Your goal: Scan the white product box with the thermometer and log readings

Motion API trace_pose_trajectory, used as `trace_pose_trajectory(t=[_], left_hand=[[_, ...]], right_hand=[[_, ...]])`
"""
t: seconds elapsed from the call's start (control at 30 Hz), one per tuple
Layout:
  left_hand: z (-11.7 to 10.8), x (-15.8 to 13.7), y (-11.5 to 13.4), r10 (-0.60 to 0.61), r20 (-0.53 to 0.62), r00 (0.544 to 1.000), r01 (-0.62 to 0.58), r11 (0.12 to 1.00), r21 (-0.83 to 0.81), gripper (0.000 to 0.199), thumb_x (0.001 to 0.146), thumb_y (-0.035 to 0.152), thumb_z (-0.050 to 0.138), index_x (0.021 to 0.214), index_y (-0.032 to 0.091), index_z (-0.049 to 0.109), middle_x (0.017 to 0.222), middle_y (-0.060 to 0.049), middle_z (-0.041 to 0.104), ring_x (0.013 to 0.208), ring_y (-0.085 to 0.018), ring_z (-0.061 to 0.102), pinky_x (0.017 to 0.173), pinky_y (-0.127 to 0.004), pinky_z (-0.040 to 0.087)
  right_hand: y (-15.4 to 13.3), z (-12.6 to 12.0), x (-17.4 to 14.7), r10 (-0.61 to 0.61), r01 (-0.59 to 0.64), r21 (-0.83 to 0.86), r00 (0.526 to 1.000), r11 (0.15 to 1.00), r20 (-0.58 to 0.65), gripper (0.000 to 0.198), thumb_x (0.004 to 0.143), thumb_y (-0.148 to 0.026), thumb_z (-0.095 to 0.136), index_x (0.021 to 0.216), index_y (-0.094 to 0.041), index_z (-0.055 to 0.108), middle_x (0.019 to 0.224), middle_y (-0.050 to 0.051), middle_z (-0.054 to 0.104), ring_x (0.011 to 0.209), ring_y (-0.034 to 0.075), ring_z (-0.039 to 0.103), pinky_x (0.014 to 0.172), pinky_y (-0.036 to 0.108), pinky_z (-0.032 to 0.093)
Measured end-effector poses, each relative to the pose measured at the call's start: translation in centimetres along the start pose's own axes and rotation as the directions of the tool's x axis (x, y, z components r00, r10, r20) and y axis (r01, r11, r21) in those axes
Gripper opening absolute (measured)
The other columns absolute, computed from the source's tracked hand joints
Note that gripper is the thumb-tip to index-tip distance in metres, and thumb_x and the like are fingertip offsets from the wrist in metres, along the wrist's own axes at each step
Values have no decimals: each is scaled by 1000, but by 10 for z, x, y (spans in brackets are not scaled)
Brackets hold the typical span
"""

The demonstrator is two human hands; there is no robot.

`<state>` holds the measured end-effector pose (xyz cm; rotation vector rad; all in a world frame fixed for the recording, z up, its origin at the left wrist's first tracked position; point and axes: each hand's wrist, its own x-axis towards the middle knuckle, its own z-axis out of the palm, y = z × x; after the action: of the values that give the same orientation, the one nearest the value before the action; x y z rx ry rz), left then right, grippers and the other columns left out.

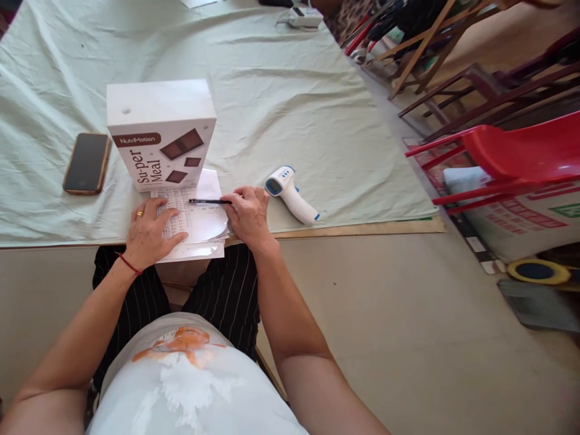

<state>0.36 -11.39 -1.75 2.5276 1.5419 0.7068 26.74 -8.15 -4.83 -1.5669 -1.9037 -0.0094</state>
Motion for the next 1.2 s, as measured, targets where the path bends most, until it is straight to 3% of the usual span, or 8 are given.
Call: trace_pose_trajectory(t=[0.1, 0.2, 0.27, 0.33, 0.43, 0.57, 0.77, 1.2], left_hand=[[-2, 3, 0, 2, 42, 999, -3, 1000, 16, 37, 89, 42, 79, 119, 22, 69, 138, -14, 61, 131, -35, 58, 112, -55, 45], [-3, 5, 0, -14, 55, 998, 13, 1000, 10, 39, 88, 44, 79, 119, 22, 71, 139, -15, 62, 131, -36, 59, 113, -56, 44], [-2, 5, 2, -29, 61, 998, 29, 1000, 7, 39, 87, 43, 78, 120, 22, 71, 140, -16, 62, 132, -37, 58, 114, -57, 43], [-2, 5, 3, -39, 65, 997, 38, 999, 6, 40, 87, 43, 78, 121, 22, 72, 140, -17, 62, 133, -38, 58, 115, -57, 43], [-2, 5, 5, -41, 66, 997, 41, 999, -4, 41, 88, 43, 76, 122, 20, 72, 140, -17, 62, 134, -38, 58, 115, -56, 43], [-2, 4, 5, -41, 77, 996, 43, 999, -28, 42, 88, 44, 77, 123, 22, 72, 141, -16, 62, 134, -38, 58, 116, -57, 43], [-2, 4, 5, -34, 58, 998, 37, 998, -55, 41, 85, 43, 81, 120, 22, 73, 139, -17, 63, 133, -39, 59, 115, -59, 43], [-2, 4, 2, -15, 46, 999, 18, 998, -64, 33, 88, 36, 75, 117, 20, 72, 136, -16, 63, 132, -36, 60, 114, -55, 45]], right_hand=[[-12, -11, -6, 48, 6, 206, 966, 979, -253, 18, 102, -38, 53, 103, -25, 66, 89, 6, 63, 85, 22, 59, 84, 43, 50], [-46, -22, -14, 208, 71, 571, 889, 818, -408, 15, 100, -42, 58, 103, -28, 58, 90, 1, 62, 73, 17, 61, 73, 36, 54], [-75, -24, -19, 270, 80, 755, 905, 651, -330, 14, 98, -42, 59, 99, -28, 58, 84, -2, 63, 66, 15, 62, 67, 33, 55], [-100, -23, -22, 241, 4, 860, 959, 510, -148, 16, 97, -42, 57, 99, -27, 64, 81, -2, 67, 66, 16, 66, 70, 35, 58], [-117, -14, -21, 171, -162, 890, 980, 427, 97, 18, 92, -40, 61, 98, -26, 70, 83, 1, 73, 76, 19, 72, 78, 38, 61], [-104, -1, -16, 287, -309, 800, 941, 515, 179, 11, 81, -34, 68, 82, -25, 62, 72, -3, 66, 66, 15, 63, 67, 30, 57], [-80, -1, -29, 317, -313, 666, 941, 677, 121, 5, 78, -29, 59, 75, -26, 59, 66, -3, 62, 59, 14, 57, 60, 30, 52], [-81, 3, -35, 227, -246, 618, 968, 747, 111, 9, 79, -31, 59, 72, -25, 59, 62, -3, 64, 57, 14, 58, 62, 30, 50]])
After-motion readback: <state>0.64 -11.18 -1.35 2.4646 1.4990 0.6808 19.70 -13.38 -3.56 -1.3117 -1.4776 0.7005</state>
